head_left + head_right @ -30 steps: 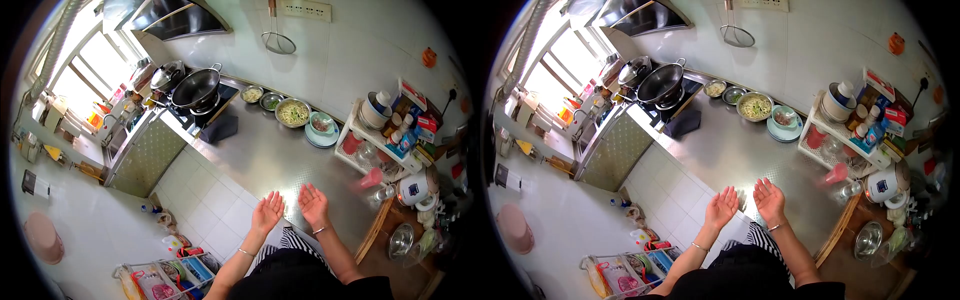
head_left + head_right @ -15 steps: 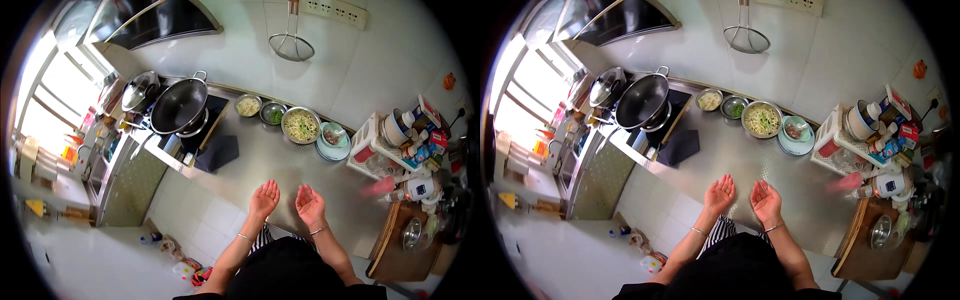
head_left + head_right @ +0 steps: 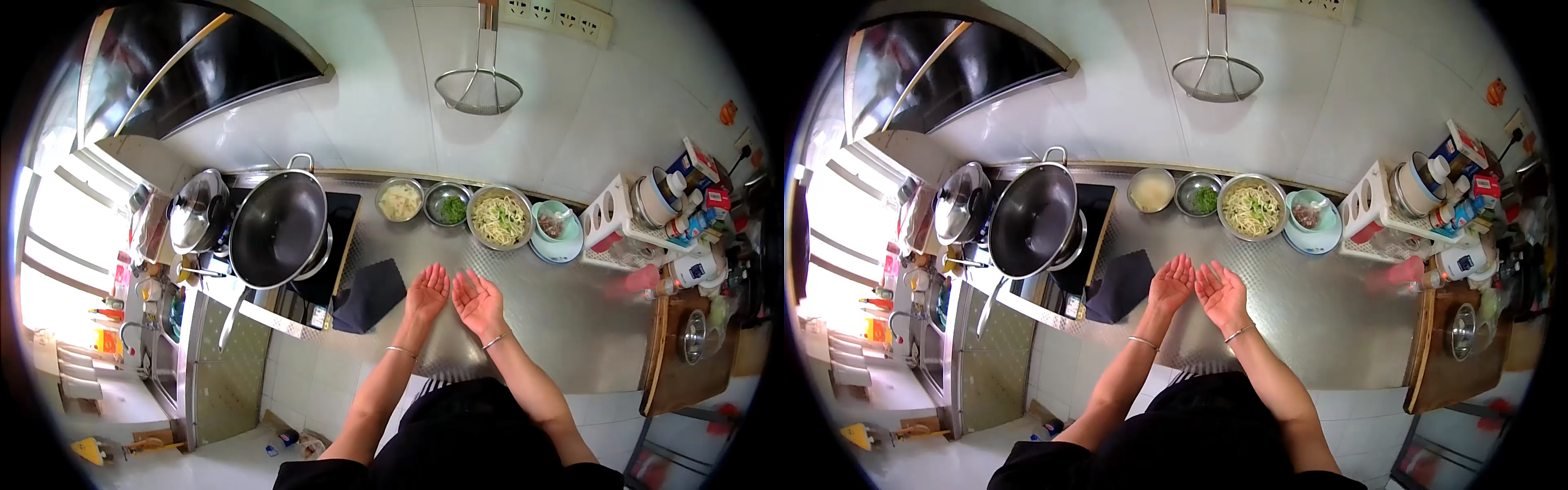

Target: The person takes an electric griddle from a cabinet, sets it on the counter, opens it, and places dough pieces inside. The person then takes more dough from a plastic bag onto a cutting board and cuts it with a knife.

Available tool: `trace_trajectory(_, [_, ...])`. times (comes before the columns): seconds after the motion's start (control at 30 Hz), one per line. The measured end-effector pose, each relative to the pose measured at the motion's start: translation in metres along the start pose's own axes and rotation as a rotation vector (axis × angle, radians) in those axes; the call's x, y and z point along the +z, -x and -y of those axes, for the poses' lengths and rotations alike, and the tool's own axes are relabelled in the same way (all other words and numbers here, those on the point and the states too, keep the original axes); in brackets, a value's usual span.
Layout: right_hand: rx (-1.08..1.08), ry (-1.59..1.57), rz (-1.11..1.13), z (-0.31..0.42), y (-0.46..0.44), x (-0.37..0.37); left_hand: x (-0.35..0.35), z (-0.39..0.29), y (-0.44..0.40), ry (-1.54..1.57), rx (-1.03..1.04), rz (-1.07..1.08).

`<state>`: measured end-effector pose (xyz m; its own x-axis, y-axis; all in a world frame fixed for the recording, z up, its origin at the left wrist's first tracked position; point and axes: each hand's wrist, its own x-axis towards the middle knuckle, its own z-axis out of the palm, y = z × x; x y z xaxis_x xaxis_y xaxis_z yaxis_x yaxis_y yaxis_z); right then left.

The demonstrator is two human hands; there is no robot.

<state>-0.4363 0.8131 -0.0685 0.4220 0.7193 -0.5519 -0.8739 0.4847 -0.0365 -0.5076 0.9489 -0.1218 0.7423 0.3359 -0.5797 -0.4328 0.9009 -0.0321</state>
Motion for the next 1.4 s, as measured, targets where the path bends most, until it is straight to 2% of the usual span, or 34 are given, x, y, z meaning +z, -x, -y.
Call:
trace_trajectory(0.1, [0.002, 0.026, 0.008, -0.006, -0.023, 0.01, 0.002, -0.022, -0.035, -0.087, 0.064, -0.111])
trace_trajectory(0.27, [-0.013, 0.039, -0.008, -0.008, -0.052, 0.022, 0.013, -0.059, -0.098, -0.16, 0.089, -0.148])
trace_trajectory(0.5, [-0.002, 0.131, -0.055, -0.014, -0.117, 0.029, 0.036, -0.076, -0.162, -0.209, 0.081, -0.208])
trace_trajectory(0.97, [-0.01, 0.266, -0.019, -0.028, -0.215, 0.06, 0.032, -0.125, -0.203, -0.342, 0.162, -0.131])
trace_trajectory(1.03, [0.006, 0.257, -0.03, -0.028, -0.218, 0.054, 0.033, -0.134, -0.205, -0.364, 0.189, -0.132])
trace_trajectory(1.13, [0.022, 0.268, -0.078, -0.025, -0.216, 0.04, 0.038, -0.145, -0.203, -0.228, 0.164, -0.195])
trace_trajectory(1.23, [-0.008, 0.24, -0.147, -0.015, -0.209, 0.016, 0.038, -0.14, -0.196, -0.336, 0.193, -0.183])
trace_trajectory(1.27, [-0.037, 0.198, -0.175, -0.009, -0.207, 0.008, 0.036, -0.135, -0.195, -0.337, 0.19, -0.183])
trace_trajectory(1.33, [-0.076, 0.149, -0.204, 0.003, -0.196, -0.002, 0.028, -0.115, -0.195, -0.599, -0.038, -0.138])
trace_trajectory(1.4, [-0.136, 0.085, -0.234, 0.013, -0.184, -0.012, 0.03, -0.093, -0.193, -0.726, -0.121, -0.144])
